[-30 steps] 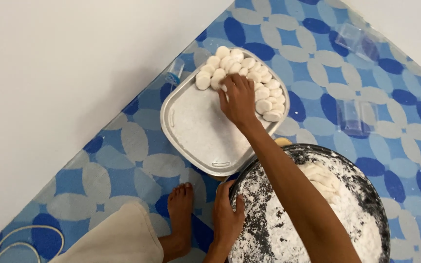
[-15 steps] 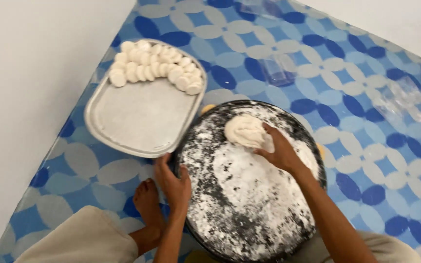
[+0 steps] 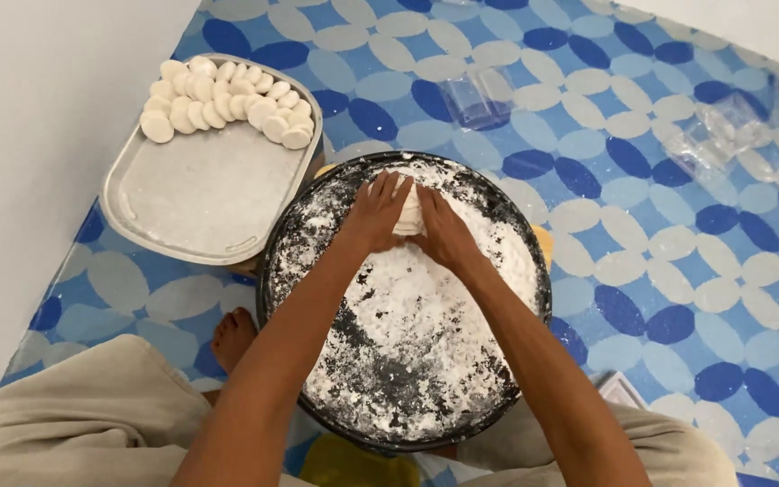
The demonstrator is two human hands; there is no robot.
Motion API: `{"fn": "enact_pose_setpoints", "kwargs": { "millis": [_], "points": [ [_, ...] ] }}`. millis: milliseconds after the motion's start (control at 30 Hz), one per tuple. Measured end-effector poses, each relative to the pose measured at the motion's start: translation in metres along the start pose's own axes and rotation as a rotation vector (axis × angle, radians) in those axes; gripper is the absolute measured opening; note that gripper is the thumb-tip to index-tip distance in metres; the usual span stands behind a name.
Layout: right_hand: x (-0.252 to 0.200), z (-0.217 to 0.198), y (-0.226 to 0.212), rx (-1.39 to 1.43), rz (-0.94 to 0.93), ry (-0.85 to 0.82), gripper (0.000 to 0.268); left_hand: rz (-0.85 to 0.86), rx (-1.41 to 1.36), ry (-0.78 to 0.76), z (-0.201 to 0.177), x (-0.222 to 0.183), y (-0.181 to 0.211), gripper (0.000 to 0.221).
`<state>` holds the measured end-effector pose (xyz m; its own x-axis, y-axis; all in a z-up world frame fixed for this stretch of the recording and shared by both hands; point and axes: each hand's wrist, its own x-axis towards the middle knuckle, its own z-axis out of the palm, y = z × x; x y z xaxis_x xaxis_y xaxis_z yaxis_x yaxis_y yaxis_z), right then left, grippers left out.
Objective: The person is pinching off small pieces of white dough from a larger mass on a floured surface, rolling them into small balls, and placing them onto a metal tray.
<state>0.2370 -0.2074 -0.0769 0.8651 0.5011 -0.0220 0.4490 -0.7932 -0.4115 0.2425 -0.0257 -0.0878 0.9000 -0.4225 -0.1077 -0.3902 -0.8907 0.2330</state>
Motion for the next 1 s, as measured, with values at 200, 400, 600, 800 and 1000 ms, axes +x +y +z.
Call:
{"fn": "enact_pose_setpoints", "kwargs": {
  "millis": [200, 400, 600, 800, 1000],
  "points": [
    [0.011, 0.021, 0.033, -0.316, -0.021, -0.093, 0.088, 0.076, 0.047, 0.153, 0.023, 0.004, -0.011, 0.109],
    [0.018, 0.031, 0.041, -0.452, -0.076, -0.111, 0.060, 0.056, -0.003, 0.185, 0.019, -0.002, -0.008, 0.102],
    [0.014, 0.034, 0.026, -0.395, 0.048, -0.002, 0.047, -0.076, -0.045, 0.208, 0.033, 0.006, 0.000, 0.099],
    [-0.020, 0.022, 0.003, 0.036, 0.175, 0.244, 0.034, -0.038, -0.095, 0.301, 0.039, -0.002, 0.000, 0.084],
    [-0.035, 0.029, -0.004, 0.370, 0.476, 0.427, 0.016, -0.004, -0.094, 0.339, 0.047, -0.001, -0.003, 0.083]
  ]
}}
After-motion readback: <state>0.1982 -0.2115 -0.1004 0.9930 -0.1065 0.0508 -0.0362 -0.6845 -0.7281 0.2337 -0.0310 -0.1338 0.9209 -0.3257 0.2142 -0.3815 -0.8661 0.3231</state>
